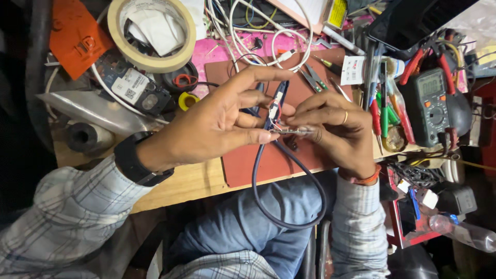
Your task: The person repairs a neckband headphone by stripping the cable, exposing the internal wires, and connecting them to a small circuit board. They use a utility knife and pliers to prepare and secure the connections.
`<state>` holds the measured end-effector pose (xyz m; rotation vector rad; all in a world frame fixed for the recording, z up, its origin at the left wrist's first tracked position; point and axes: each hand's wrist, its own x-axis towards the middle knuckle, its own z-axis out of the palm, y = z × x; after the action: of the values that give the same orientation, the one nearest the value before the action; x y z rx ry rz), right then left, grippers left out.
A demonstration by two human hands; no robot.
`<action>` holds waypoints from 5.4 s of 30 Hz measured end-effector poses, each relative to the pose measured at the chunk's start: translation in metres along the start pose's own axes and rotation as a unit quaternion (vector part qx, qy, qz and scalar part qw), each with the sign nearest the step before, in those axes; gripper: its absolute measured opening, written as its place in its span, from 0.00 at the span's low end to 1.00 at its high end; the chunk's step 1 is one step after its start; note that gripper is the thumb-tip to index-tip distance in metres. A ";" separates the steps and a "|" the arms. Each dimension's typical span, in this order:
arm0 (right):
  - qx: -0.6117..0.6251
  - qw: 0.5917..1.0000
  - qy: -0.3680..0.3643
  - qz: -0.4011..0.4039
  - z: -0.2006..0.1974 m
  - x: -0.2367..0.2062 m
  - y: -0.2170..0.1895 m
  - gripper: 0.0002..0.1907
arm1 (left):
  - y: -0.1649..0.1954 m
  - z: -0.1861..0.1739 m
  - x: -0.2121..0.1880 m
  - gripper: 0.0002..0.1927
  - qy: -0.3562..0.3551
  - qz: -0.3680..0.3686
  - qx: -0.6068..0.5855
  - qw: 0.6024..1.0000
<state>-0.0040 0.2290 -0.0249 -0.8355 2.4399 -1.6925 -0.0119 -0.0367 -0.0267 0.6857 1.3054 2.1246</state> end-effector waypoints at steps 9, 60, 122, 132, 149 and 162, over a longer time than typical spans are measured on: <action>0.035 0.996 0.079 0.007 0.014 -0.013 0.013 0.08 | -0.011 -0.001 0.007 0.36 0.018 -0.003 0.002 1.000; -0.084 0.973 0.207 -0.064 0.036 -0.023 0.017 0.05 | -0.022 0.019 0.004 0.07 0.167 0.103 0.194 0.961; -0.315 0.922 0.125 0.187 -0.028 -0.028 0.015 0.14 | -0.023 0.046 -0.016 0.10 0.199 0.049 0.249 0.946; -0.358 0.917 0.136 0.108 -0.026 -0.053 -0.002 0.09 | -0.026 0.049 -0.023 0.13 0.214 0.075 0.330 0.916; 0.350 0.912 0.207 0.054 0.000 -0.079 -0.035 0.25 | 0.001 0.031 -0.028 0.07 0.145 0.125 0.253 0.948; -0.332 0.942 0.040 0.020 0.019 -0.050 -0.069 0.19 | 0.000 0.027 -0.029 0.06 0.136 0.122 0.289 0.940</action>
<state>0.0723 0.2186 0.0165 -0.7515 3.1012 -0.8786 0.0269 -0.0391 -0.0196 0.8378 2.1399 2.0775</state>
